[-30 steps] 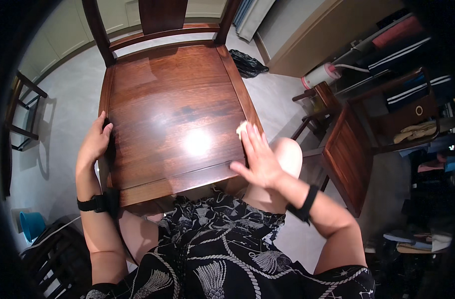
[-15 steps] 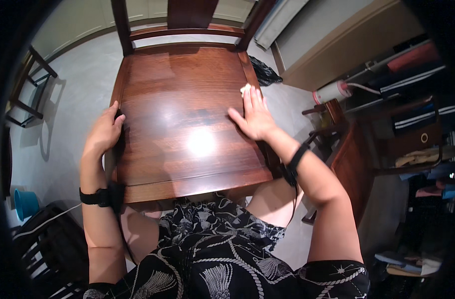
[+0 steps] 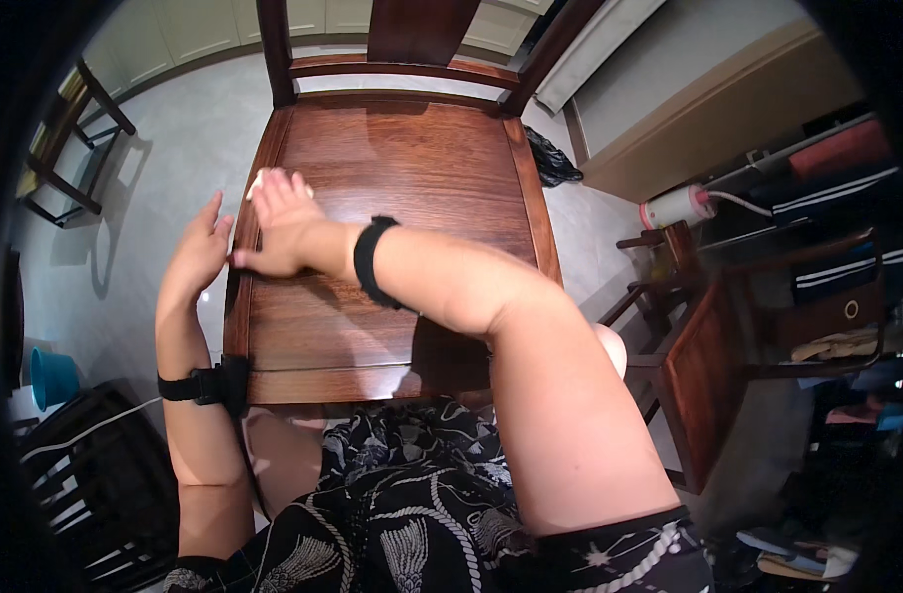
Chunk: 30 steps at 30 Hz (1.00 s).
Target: Wiping a wooden chair with a cloth to clean it.
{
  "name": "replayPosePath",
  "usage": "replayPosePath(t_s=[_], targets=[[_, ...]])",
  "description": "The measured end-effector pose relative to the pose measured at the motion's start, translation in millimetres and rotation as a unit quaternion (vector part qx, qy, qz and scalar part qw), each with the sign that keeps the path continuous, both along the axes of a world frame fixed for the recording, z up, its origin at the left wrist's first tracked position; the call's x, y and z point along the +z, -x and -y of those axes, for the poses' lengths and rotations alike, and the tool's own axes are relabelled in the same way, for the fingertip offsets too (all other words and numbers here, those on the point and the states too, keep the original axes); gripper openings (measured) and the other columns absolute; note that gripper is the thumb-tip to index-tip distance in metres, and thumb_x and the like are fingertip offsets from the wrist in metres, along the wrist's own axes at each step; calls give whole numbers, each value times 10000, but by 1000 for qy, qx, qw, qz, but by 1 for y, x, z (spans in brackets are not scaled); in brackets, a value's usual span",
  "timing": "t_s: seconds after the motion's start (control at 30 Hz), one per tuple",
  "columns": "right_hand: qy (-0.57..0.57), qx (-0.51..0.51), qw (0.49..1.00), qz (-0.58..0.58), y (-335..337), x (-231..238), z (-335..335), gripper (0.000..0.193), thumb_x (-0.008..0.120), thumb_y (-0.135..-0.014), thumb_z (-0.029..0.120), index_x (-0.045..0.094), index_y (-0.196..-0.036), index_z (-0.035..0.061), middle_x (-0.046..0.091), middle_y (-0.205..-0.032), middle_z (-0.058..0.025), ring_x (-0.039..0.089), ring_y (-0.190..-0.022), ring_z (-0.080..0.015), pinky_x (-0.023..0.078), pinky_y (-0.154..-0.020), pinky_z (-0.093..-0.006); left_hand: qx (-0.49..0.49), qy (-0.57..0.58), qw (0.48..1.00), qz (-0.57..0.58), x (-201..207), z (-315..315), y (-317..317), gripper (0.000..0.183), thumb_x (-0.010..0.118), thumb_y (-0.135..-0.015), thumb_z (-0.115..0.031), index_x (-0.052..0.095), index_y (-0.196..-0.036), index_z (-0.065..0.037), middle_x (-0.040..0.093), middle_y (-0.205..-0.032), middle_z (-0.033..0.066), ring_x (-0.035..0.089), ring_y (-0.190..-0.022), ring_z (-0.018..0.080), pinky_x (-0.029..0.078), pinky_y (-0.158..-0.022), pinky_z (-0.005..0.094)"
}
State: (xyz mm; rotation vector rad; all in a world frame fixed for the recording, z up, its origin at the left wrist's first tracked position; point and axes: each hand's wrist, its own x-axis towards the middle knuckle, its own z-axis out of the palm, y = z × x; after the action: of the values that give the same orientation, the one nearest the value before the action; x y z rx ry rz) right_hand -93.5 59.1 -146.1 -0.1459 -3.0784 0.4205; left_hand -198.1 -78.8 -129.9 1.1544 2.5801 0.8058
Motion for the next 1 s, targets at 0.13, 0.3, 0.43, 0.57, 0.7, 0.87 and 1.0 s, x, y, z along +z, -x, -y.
replayPosePath(t_s=[0.13, 0.3, 0.43, 0.57, 0.7, 0.87, 1.0], targets=[[20, 23, 999, -21, -19, 1, -26, 915, 382, -894, 659, 254, -1431, -71, 186, -1521, -276, 132, -1443, -369, 112, -1174, -461, 18, -15, 1000, 21, -2, 4, 7, 516, 456, -958, -199, 372, -1388, 75, 444, -1371, 291, 423, -1293, 389, 330, -1084, 383], [-89, -248, 963, 59, -68, 10, -155, 800, 401, -890, 625, 369, -1404, 13, 378, -1425, -224, 361, -1328, -311, 282, -1091, -422, 45, 9, 998, 34, 20, 16, -6, 513, 455, -961, -201, 375, -1389, 71, 433, -1380, 292, 402, -1311, 383, 315, -1094, 381], [-103, -413, 900, 91, -146, -17, -253, 986, 286, -869, 744, 163, -1490, -12, 146, -1551, -230, 120, -1452, -330, 131, -1167, -424, 38, 0, 999, 20, 33, 9, -15, 501, 447, -971, -207, 380, -1393, 53, 426, -1399, 267, 390, -1330, 357, 305, -1103, 371], [-80, -466, 876, 96, -104, -21, -247, 1056, 268, -832, 791, 157, -1484, -32, 118, -1555, -234, 91, -1455, -333, 99, -1170, -436, 32, -25, 999, 0, 32, 12, -18, 490, 450, -973, -214, 398, -1389, 39, 439, -1396, 255, 404, -1322, 349, 309, -1100, 366], [-76, -378, 919, 85, -8, -4, -183, 1025, 301, -821, 786, 308, -1440, -31, 275, -1495, -243, 317, -1372, -356, 225, -1132, -475, 31, -27, 999, -2, 42, 13, -25, 492, 447, -958, -189, 393, -1372, 72, 442, -1384, 259, 417, -1305, 346, 341, -1084, 379], [-100, -153, 981, 61, 87, 6, -57, 1016, 295, -841, 767, 214, -1472, -25, 193, -1531, -252, 168, -1440, -344, 169, -1157, -460, 45, -48, 998, -5, 32, 19, -13, 486, 446, -956, -182, 398, -1368, 72, 458, -1370, 258, 436, -1289, 348, 343, -1082, 384], [-13, -81, 996, 27, 86, -5, -43, 973, 306, -875, 710, 179, -1475, -44, 141, -1551, -233, 113, -1456, -317, 84, -1181, -440, 25, -15, 999, 12, 34, 5, -14, 489, 442, -949, -173, 396, -1372, 67, 458, -1377, 244, 427, -1299, 344, 338, -1087, 382]])
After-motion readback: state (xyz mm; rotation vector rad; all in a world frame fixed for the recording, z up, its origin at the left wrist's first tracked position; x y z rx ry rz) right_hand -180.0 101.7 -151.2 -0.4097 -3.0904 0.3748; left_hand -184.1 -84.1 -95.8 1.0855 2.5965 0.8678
